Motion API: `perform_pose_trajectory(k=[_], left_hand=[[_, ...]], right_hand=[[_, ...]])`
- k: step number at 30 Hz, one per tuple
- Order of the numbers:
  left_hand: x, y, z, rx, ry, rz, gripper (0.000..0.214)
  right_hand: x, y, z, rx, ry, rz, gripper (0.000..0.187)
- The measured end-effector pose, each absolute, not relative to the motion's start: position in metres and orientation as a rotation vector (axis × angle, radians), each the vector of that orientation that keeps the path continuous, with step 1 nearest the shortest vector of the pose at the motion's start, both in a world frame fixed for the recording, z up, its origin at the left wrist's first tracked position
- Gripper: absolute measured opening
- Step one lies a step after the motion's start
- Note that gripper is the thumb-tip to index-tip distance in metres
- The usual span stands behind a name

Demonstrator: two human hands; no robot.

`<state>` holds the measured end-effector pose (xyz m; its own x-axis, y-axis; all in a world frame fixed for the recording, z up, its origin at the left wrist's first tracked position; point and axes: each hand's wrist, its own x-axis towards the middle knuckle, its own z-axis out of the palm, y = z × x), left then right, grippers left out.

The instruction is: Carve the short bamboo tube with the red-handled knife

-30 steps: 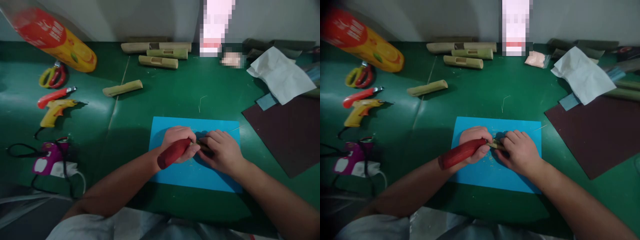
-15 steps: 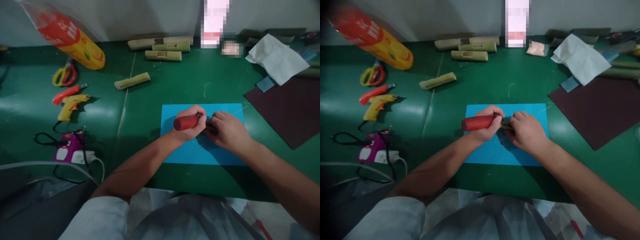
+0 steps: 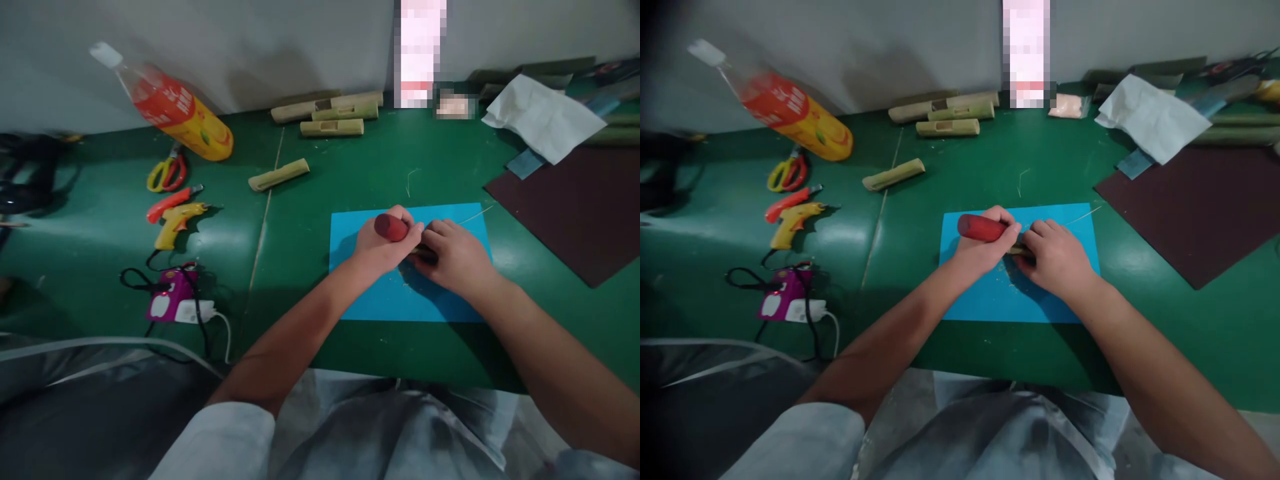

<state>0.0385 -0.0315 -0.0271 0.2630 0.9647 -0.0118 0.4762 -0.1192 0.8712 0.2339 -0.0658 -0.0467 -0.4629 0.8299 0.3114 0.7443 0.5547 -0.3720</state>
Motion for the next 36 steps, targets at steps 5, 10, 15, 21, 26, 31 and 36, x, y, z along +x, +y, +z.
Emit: perform_pose_trajectory(k=[5,10,15,21,26,31,36], left_hand=[[0.042,-0.036,-0.031,1.729,1.397,0.836,0.023],[0.039,-0.037,-0.037,1.772,1.356,0.893,0.018],[0.033,-0.035,-0.038,1.772,1.279,0.95,0.022],[0.03,-0.037,-0.038,1.835,1.266,0.878,0.019],[0.03,-0.037,-0.043,1.864,1.238,0.902,0.02],[0.03,-0.037,-0.043,1.829,1.16,1.003,0.027],[0.03,-0.035,-0.044,1.815,1.126,1.071,0.026]], right_hand=[[0.236,-0.065,-0.046,-1.29,-2.356,0.274,0.013],[0.238,-0.065,-0.044,-1.257,-2.366,0.327,0.015],[0.24,-0.062,-0.044,-1.249,-2.362,0.366,0.012],[0.24,-0.061,-0.045,-1.21,-2.34,0.359,0.012],[0.241,-0.061,-0.046,-1.196,-2.366,0.345,0.013],[0.243,-0.058,-0.048,-1.172,-2.383,0.337,0.012],[0.242,-0.056,-0.049,-1.169,-2.366,0.366,0.011]])
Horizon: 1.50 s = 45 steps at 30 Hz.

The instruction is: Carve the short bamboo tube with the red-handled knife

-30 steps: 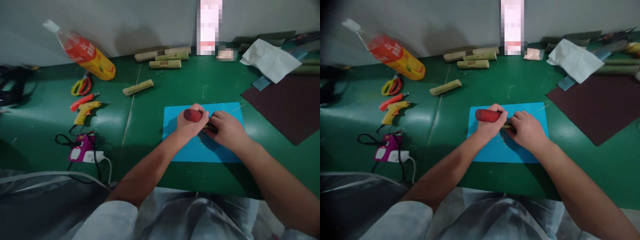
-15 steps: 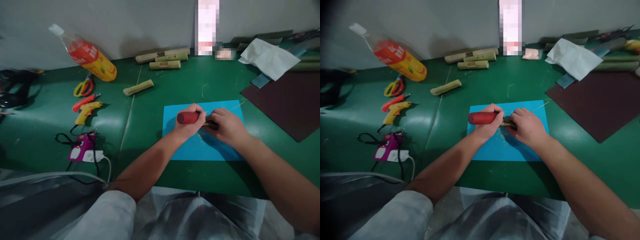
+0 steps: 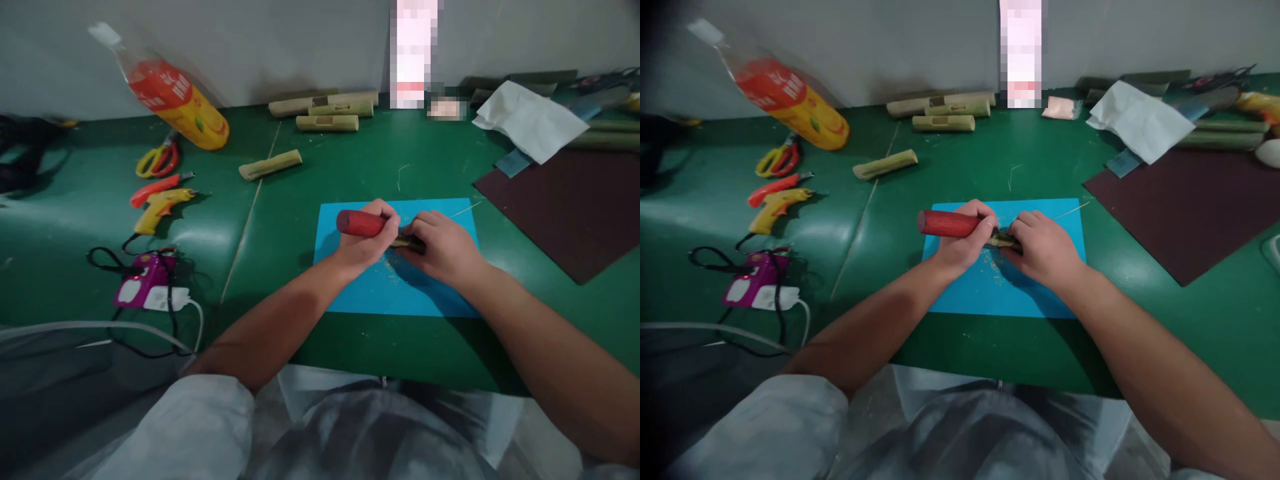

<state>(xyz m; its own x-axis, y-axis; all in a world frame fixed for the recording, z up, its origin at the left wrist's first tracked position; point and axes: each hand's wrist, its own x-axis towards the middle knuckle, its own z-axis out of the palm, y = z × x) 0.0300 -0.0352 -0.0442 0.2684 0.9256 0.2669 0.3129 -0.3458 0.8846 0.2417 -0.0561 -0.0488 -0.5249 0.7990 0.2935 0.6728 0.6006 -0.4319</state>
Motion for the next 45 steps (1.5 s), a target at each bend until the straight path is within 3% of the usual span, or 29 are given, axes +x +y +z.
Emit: perform_pose_trajectory(k=[17,34,45], left_hand=[[0.033,-0.028,-0.053,1.812,1.052,1.129,0.016],[0.042,-0.025,-0.042,1.813,1.282,0.987,0.017],[0.038,-0.028,-0.038,1.69,1.171,1.031,0.019]], right_hand=[[0.242,-0.056,-0.05,-1.199,-2.3,0.371,0.01],[0.238,-0.052,-0.049,-1.297,-2.364,0.289,0.014],[0.238,-0.055,-0.046,-1.295,-2.364,0.332,0.013]])
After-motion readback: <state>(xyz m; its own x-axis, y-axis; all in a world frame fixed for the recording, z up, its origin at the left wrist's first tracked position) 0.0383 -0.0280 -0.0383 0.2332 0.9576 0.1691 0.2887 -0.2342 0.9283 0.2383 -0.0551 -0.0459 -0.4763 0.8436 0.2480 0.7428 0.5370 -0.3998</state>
